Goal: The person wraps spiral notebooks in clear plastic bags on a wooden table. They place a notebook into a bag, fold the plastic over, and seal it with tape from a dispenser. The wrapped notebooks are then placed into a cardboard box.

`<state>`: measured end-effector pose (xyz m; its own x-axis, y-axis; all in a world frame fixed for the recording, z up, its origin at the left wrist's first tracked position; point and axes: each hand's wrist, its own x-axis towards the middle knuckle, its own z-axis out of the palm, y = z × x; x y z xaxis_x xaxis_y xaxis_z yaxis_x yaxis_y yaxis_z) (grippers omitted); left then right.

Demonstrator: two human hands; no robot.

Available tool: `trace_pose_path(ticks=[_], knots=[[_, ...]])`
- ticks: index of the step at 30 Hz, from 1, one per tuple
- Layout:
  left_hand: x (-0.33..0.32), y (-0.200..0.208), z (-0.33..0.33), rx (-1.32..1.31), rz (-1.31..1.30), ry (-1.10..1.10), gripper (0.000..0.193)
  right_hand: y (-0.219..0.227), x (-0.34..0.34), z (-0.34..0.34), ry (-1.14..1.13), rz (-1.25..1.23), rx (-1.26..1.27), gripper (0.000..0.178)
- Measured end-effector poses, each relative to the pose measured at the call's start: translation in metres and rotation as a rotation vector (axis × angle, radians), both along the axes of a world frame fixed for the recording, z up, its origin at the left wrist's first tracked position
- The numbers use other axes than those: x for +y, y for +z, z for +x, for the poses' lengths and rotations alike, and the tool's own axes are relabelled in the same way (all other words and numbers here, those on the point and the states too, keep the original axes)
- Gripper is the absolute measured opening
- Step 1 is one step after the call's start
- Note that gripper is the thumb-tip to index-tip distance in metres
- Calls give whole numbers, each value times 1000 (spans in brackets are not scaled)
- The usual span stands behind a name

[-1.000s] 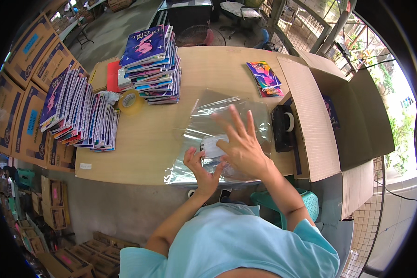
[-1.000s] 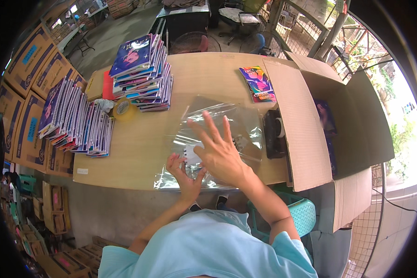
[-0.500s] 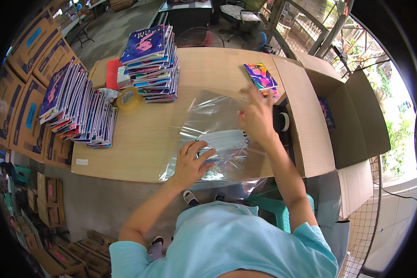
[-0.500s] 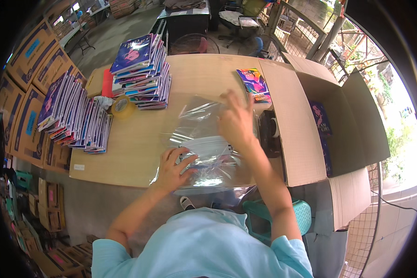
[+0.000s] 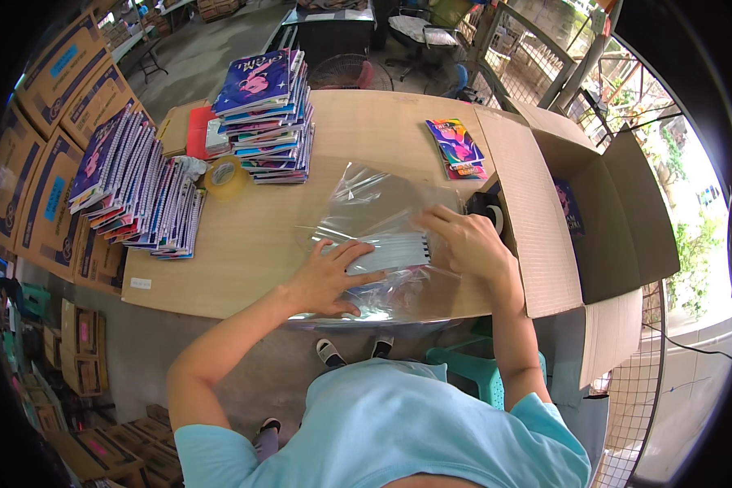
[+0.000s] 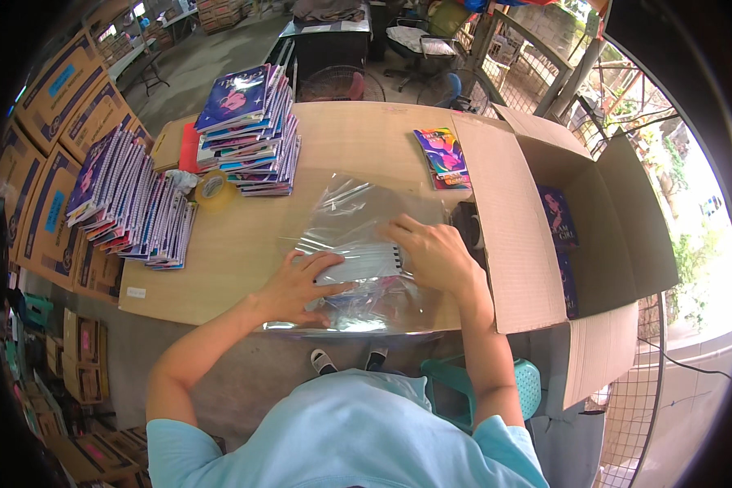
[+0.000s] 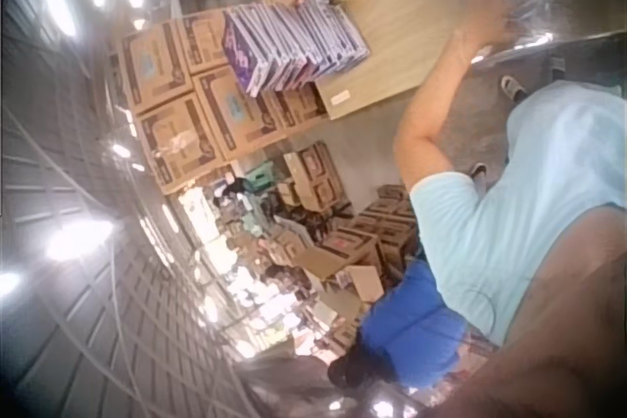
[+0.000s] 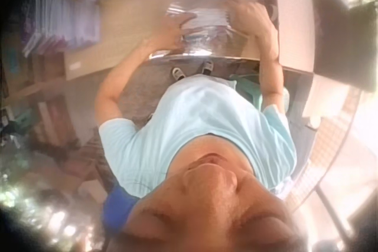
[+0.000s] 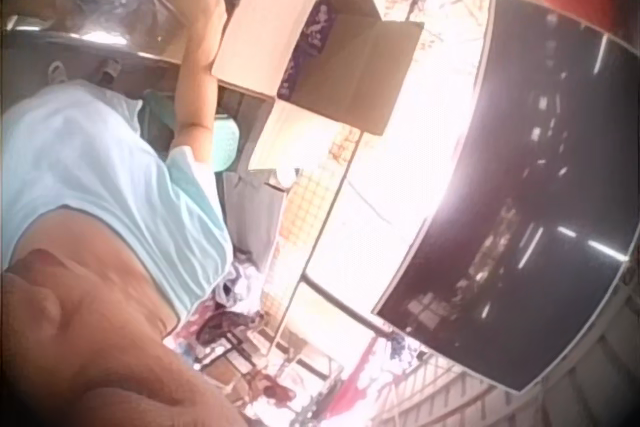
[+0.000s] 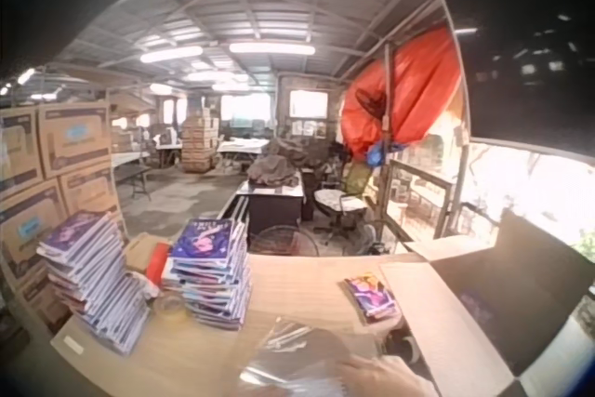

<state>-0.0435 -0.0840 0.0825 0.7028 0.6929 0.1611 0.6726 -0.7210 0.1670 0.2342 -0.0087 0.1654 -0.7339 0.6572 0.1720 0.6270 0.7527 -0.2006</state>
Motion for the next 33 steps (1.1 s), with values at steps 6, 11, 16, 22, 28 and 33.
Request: trace_pose_path(ticks=[6, 11, 16, 22, 28, 33], knots=[[-7, -10, 9, 131, 24, 24, 85, -6, -10, 6, 275, -97, -16, 28], [-5, -10, 10, 146, 27, 25, 88, -11, -5, -1, 74, 117, 121, 25], [7, -19, -8, -240, -229, -1, 102, -39, 35, 5, 212, -187, 211, 26], [27, 1, -21, 78, -142, -134, 100, -22, 42, -5, 232, -216, 166, 28], [29, -4, -18, 12, -160, -139, 99, -11, 61, 2, 364, -290, -36, 32], [34, -6, -13, 31, -137, -116, 95, -7, 55, -10, 314, -269, 135, 30]])
